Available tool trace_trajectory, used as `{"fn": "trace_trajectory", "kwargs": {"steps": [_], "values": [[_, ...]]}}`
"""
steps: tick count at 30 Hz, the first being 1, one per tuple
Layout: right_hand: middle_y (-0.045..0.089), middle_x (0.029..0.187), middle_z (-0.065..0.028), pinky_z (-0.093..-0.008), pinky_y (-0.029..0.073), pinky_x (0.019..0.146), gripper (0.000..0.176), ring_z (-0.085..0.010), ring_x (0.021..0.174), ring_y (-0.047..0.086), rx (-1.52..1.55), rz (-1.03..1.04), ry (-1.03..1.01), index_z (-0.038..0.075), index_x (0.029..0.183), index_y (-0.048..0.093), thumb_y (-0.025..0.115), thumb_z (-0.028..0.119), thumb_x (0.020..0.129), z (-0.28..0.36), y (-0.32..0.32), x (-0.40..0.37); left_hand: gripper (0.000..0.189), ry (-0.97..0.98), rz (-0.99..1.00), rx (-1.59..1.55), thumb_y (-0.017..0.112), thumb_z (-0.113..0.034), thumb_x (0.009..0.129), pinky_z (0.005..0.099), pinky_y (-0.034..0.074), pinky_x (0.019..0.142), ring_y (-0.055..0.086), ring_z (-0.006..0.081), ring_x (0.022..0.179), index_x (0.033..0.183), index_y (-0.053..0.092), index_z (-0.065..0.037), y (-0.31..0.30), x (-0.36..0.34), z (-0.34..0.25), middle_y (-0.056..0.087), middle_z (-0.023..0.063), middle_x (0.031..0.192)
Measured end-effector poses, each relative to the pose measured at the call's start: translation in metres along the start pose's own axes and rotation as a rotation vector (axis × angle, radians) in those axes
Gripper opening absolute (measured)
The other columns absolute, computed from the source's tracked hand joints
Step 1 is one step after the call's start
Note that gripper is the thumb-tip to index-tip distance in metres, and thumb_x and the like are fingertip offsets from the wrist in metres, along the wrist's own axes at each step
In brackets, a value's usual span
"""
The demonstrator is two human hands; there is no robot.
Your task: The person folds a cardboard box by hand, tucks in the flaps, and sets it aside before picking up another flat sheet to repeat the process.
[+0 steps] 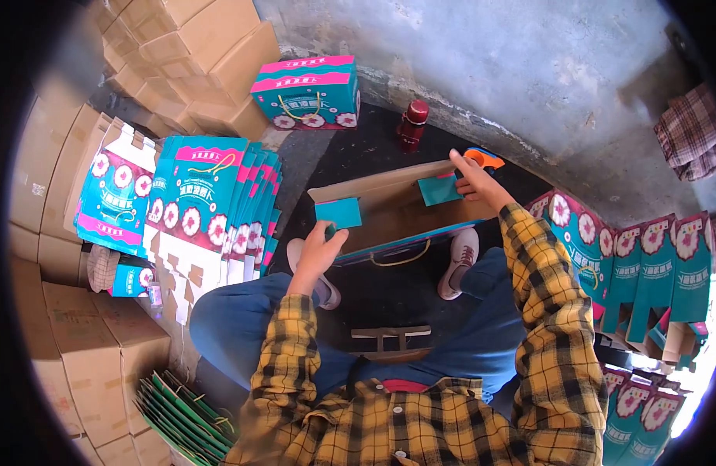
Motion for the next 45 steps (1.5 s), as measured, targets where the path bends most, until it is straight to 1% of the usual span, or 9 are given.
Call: {"fn": "trace_trajectory", "kwargs": {"steps": [6, 9, 16, 21, 28, 31, 35, 42, 45], "values": [[0.044, 0.151, -0.0193, -0.0497, 0.047, 0.102, 0.106, -0.0365, 0.129, 0.055, -0.069, 0.068, -0.057, 0.012, 0.161, 0.021, 0.076, 0.057, 0.083, -0.024, -0.007, 0.026, 0.039, -0.204, -0.039, -0.394, 0.068, -0.027, 0.090, 0.0300, 0.049, 0.080, 0.063, 0.0157, 0.095, 0.117, 0.061, 0.001, 0.006, 0.005, 0.042, 0.065, 0.0113, 0.099], [0.046, 0.149, -0.0237, -0.0407, 0.047, 0.107, 0.085, -0.0348, 0.129, 0.055, -0.800, 0.030, -0.366, 0.008, 0.147, 0.048, 0.083, 0.041, 0.077, -0.019, 0.011, 0.028, 0.040, -0.136, -0.407, -0.597, 0.067, -0.020, 0.091, 0.0285, 0.046, 0.089, 0.058, 0.0139, 0.102, 0.124, 0.059, 0.001, 0.000, 0.000, 0.049, 0.062, 0.0086, 0.110], [0.053, 0.138, -0.0130, -0.0434, 0.051, 0.096, 0.097, -0.0332, 0.127, 0.054, -1.301, -0.175, -0.633, 0.017, 0.148, 0.047, 0.091, 0.045, 0.066, 0.013, 0.060, 0.009, 0.052, -0.139, -0.047, -0.295, 0.059, -0.039, 0.099, 0.0374, 0.038, 0.110, 0.053, 0.0285, 0.129, 0.132, 0.059, 0.001, -0.003, -0.003, 0.021, 0.058, 0.0187, 0.132], [0.058, 0.128, -0.0101, -0.0410, 0.052, 0.092, 0.100, -0.0308, 0.120, 0.057, -1.339, -0.132, -0.613, 0.015, 0.143, 0.049, 0.095, 0.043, 0.058, 0.030, 0.084, 0.020, 0.072, -0.270, 0.078, -0.439, 0.056, -0.054, 0.100, 0.0376, 0.032, 0.115, 0.035, 0.0277, 0.147, 0.149, 0.047, -0.003, 0.006, 0.004, 0.032, 0.047, 0.0192, 0.151], [0.059, 0.117, -0.0082, -0.0389, 0.055, 0.085, 0.089, -0.0291, 0.111, 0.058, -1.431, -0.316, -0.627, 0.011, 0.126, 0.055, 0.098, 0.037, 0.052, 0.022, 0.104, 0.037, 0.073, -0.413, 0.121, -0.627, 0.073, -0.038, 0.093, 0.0374, 0.038, 0.111, 0.049, 0.0276, 0.135, 0.147, 0.045, 0.001, 0.027, 0.012, 0.080, 0.052, 0.0193, 0.145], [0.059, 0.115, -0.0077, -0.0394, 0.056, 0.085, 0.089, -0.0288, 0.108, 0.058, -1.405, -0.356, -0.665, 0.011, 0.126, 0.055, 0.098, 0.036, 0.052, 0.020, 0.105, 0.033, 0.054, -0.112, 0.154, -0.449, 0.076, -0.022, 0.087, 0.0379, 0.050, 0.097, 0.065, 0.0266, 0.111, 0.131, 0.055, 0.001, 0.052, 0.026, 0.116, 0.068, 0.0162, 0.118], [0.059, 0.120, -0.0088, -0.0395, 0.056, 0.085, 0.090, -0.0298, 0.114, 0.058, -1.383, -0.322, -0.642, 0.011, 0.128, 0.054, 0.098, 0.033, 0.053, 0.028, 0.100, 0.018, 0.056, -0.061, 0.161, -0.350, 0.077, -0.022, 0.086, 0.0384, 0.049, 0.098, 0.065, 0.0282, 0.112, 0.132, 0.055, 0.002, 0.053, 0.028, 0.122, 0.067, 0.0189, 0.120], [0.068, 0.112, -0.0190, -0.0482, 0.058, 0.079, 0.059, -0.0381, 0.096, 0.070, -1.102, -0.367, -0.243, 0.003, 0.113, 0.064, 0.071, 0.055, 0.084, 0.016, -0.004, 0.011, 0.058, -0.020, 0.120, -0.284, 0.077, -0.024, 0.086, 0.0400, 0.050, 0.097, 0.066, 0.0323, 0.112, 0.132, 0.054, 0.001, 0.053, 0.025, 0.124, 0.067, 0.0219, 0.119], [0.067, 0.121, -0.0210, -0.0455, 0.058, 0.076, 0.083, -0.0344, 0.096, 0.072, -0.780, -0.052, -0.146, -0.001, 0.125, 0.060, 0.063, 0.071, 0.085, -0.003, -0.012, -0.001, 0.059, -0.001, 0.128, -0.289, 0.078, -0.025, 0.084, 0.0399, 0.050, 0.096, 0.066, 0.0322, 0.111, 0.131, 0.055, 0.001, 0.060, 0.031, 0.144, 0.067, 0.0219, 0.119]]}}
Point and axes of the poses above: each hand's wrist, its own x-axis towards the middle knuckle, its own y-axis out of the palm, z = x × y, the point moved 5 cm from there along x, towards the middle knuckle
